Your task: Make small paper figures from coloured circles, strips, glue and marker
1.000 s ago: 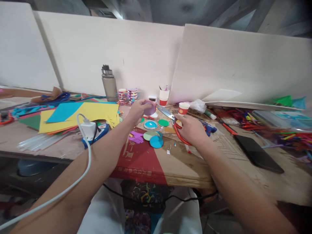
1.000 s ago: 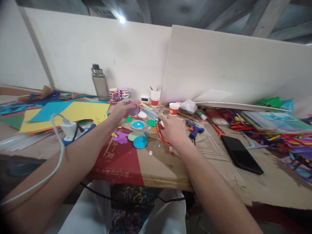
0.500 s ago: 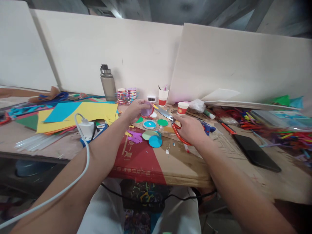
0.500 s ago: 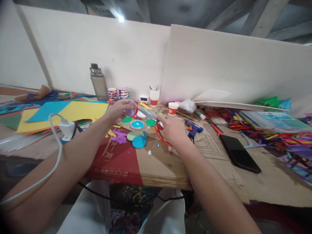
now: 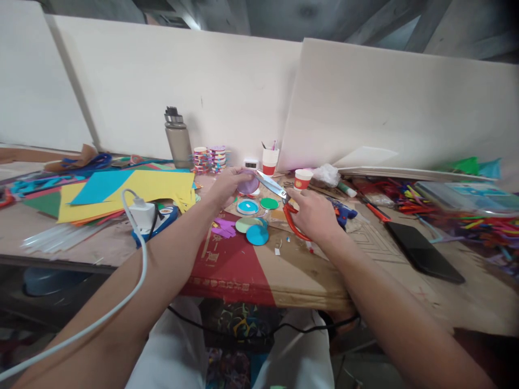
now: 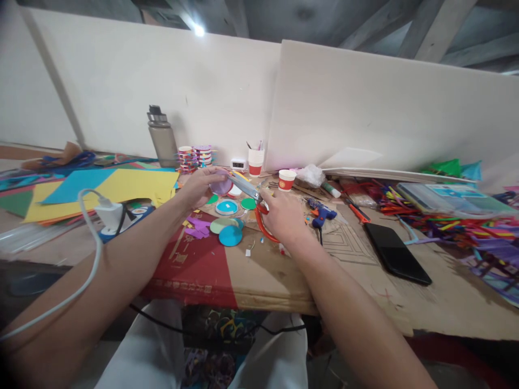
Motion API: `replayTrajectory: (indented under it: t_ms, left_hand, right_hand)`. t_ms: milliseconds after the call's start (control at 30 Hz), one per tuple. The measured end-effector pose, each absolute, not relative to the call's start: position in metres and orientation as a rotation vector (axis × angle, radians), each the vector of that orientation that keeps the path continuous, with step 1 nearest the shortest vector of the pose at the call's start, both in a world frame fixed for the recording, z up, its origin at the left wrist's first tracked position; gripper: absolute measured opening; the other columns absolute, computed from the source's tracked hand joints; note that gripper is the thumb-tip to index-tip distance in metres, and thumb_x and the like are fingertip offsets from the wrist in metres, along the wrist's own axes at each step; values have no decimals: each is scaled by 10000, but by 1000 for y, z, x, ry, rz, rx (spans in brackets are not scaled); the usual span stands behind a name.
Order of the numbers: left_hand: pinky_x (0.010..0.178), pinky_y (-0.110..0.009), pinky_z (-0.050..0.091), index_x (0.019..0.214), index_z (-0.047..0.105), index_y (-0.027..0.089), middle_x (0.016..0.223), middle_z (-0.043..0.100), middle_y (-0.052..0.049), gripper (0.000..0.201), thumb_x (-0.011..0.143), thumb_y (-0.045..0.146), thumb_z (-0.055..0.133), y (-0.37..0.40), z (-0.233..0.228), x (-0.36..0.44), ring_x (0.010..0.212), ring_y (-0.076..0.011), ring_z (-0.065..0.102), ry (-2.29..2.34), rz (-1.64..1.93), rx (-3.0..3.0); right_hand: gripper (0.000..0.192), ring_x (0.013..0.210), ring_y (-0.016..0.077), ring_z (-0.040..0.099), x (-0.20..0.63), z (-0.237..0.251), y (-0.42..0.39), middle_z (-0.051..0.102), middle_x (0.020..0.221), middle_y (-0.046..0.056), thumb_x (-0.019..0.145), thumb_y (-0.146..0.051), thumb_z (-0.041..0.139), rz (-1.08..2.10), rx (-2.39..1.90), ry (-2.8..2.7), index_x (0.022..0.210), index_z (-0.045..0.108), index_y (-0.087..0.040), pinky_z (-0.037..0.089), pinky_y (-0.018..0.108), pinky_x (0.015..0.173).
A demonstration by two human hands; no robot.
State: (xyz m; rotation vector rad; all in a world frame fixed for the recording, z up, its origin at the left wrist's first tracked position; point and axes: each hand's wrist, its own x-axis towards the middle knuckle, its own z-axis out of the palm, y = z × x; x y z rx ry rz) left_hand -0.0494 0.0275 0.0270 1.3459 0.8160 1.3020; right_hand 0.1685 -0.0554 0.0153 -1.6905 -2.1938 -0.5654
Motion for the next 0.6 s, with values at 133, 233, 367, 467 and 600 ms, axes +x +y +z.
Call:
replayTrajectory:
  t_ms: [133,233,367,467,600]
  left_hand:
    - [565,-214,422,777,700,143,748,666,-24,222,584,232,766,29,26,-50,639,-106,571,817,1328,1349]
    - [577,-217,423,776,700,139,730,663,-23,228,576,223,770,29,26,-50,636,-106,573,822,1335,1336]
    - [553,-215,400,738,695,137,703,658,-23,203,570,224,770,29,27,-50,613,-102,564,852,1326,1330]
    - [542,-217,390,722,694,131,682,655,-25,189,573,222,767,30,27,-50,596,-102,560,860,1304,1329]
    - [557,-217,402,717,699,121,671,656,-27,166,580,193,758,32,24,-51,590,-97,560,851,1272,1287]
  right_hand:
    - [418,946,249,637,169,15,-55,700,1070,104,911,-248,451,-529,-1691,-2210,1313,563,-269,400,309,722]
    - [450,955,252,640,168,15,-56,698,1099,105,887,-196,453,-538,-1693,-2220,1319,557,-266,405,309,717]
    - [486,945,257,644,167,16,-56,701,1103,109,870,-167,448,-545,-1722,-2229,1336,545,-267,408,309,706]
    - [502,942,260,648,166,16,-56,700,1108,116,867,-150,435,-541,-1730,-2248,1346,539,-260,410,312,708]
    - [502,965,266,646,165,14,-54,694,1133,124,860,-133,430,-540,-1711,-2261,1336,548,-242,418,321,731]
